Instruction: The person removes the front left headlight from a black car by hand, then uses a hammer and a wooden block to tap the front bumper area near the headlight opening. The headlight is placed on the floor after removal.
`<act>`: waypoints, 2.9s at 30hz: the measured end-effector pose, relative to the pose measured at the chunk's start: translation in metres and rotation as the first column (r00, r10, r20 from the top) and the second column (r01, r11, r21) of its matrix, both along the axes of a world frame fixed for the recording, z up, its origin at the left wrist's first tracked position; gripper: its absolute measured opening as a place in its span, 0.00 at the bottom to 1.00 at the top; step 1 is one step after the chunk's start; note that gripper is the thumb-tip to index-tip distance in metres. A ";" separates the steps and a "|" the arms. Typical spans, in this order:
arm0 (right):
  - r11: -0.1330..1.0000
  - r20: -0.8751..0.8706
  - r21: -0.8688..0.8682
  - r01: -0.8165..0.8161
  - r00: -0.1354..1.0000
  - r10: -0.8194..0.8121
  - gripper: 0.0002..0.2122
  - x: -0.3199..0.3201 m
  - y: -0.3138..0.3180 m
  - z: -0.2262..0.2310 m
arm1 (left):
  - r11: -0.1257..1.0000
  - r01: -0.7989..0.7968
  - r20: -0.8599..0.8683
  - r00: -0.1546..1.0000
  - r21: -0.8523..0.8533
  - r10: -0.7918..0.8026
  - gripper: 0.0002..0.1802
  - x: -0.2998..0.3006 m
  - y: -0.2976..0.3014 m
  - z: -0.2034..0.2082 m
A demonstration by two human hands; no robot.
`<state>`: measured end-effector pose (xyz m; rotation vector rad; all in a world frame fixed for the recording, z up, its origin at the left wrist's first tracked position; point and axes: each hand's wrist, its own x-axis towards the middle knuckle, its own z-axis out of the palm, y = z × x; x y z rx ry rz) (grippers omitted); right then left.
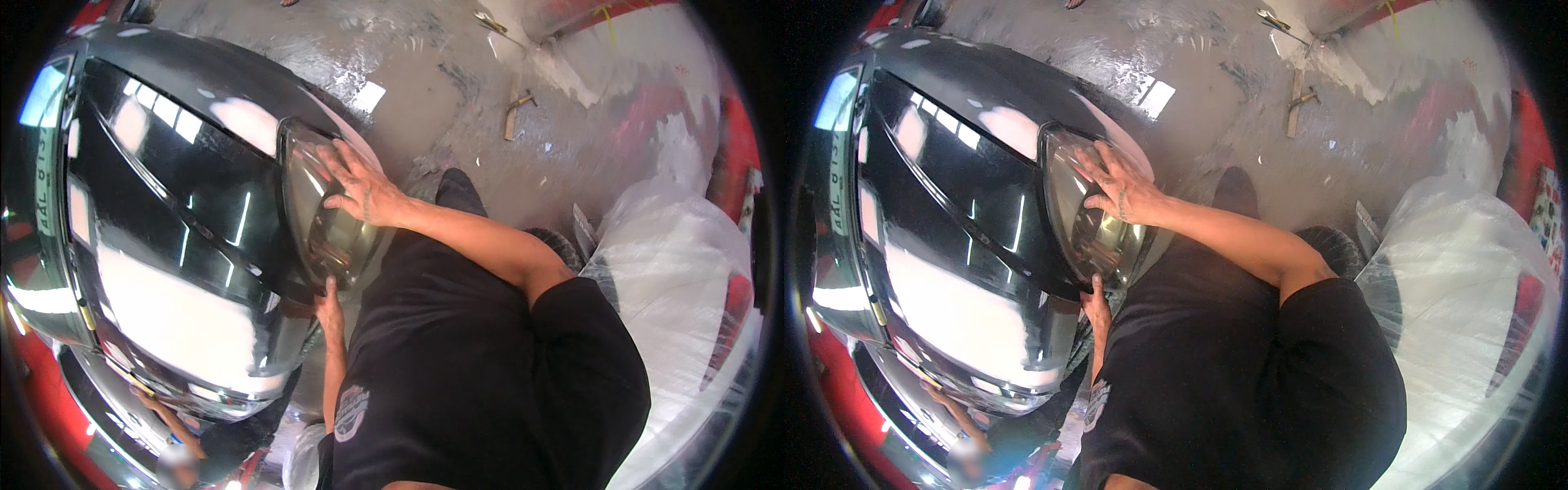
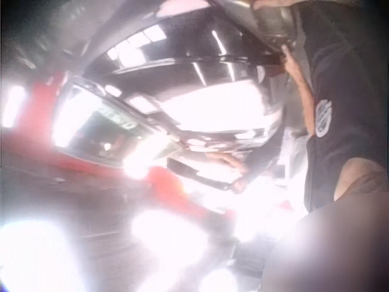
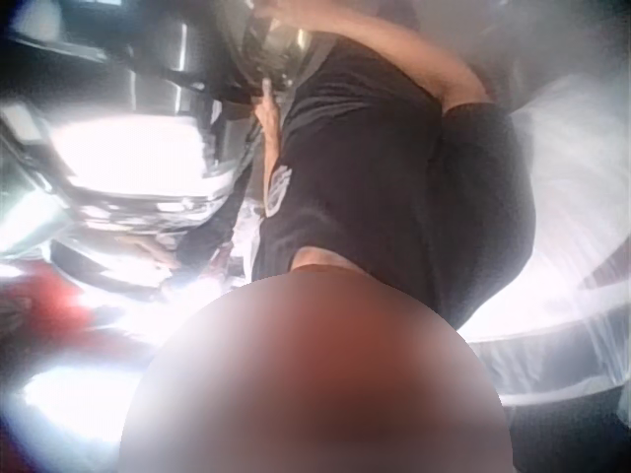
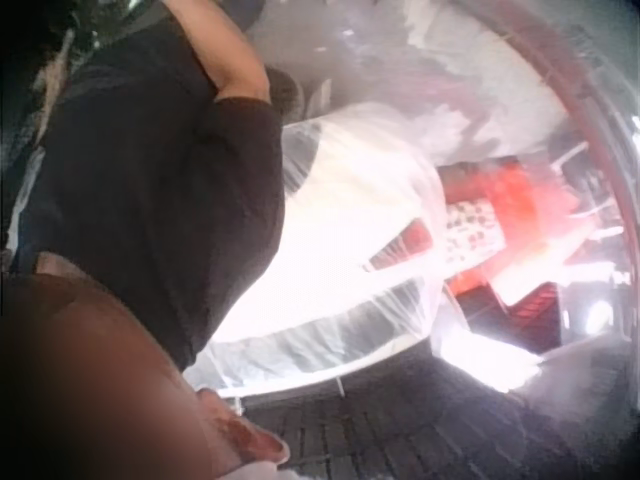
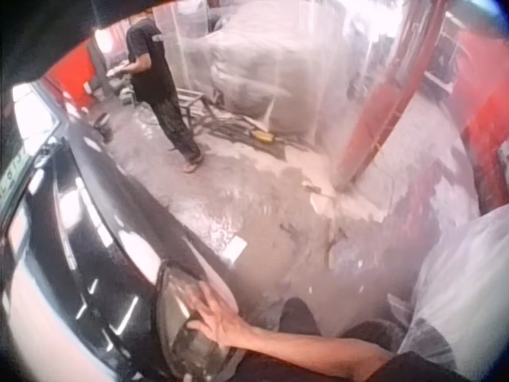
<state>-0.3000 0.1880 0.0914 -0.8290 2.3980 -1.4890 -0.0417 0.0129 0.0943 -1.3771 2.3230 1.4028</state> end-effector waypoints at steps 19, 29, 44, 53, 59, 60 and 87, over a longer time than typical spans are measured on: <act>0.999 0.226 -0.013 0.042 0.974 -0.038 0.53 -0.058 -0.018 0.005 | 0.994 0.027 0.048 0.998 0.104 -0.033 0.38 -0.011 0.003 0.021; 0.988 0.235 -0.121 0.092 0.970 -0.062 0.48 -0.043 -0.013 0.006 | 0.985 0.101 0.089 0.989 0.138 -0.114 0.37 -0.009 -0.011 0.001; 0.902 0.557 -0.114 0.417 0.778 -0.289 0.30 -0.003 0.042 -0.074 | 0.994 0.109 -0.096 0.990 0.020 -0.107 0.37 0.000 -0.021 -0.026; 0.863 0.944 -0.329 0.384 0.163 0.287 0.53 0.091 0.050 -0.123 | 0.980 0.187 -0.140 0.974 0.067 -0.177 0.38 -0.004 -0.024 -0.018; 0.820 0.908 -0.391 0.417 0.029 0.418 0.59 0.078 0.049 -0.123 | 0.989 0.139 -0.044 0.990 0.058 -0.137 0.32 -0.021 -0.007 0.012; 0.814 0.903 -0.382 0.437 -0.011 0.430 0.60 0.078 0.048 -0.123 | 0.989 0.138 -0.038 0.990 0.054 -0.136 0.31 -0.023 -0.006 0.016; 0.749 0.925 -0.379 0.544 0.199 0.323 0.48 0.104 0.036 -0.119 | 0.984 0.169 -0.256 0.955 0.058 -0.149 0.43 -0.020 -0.012 -0.005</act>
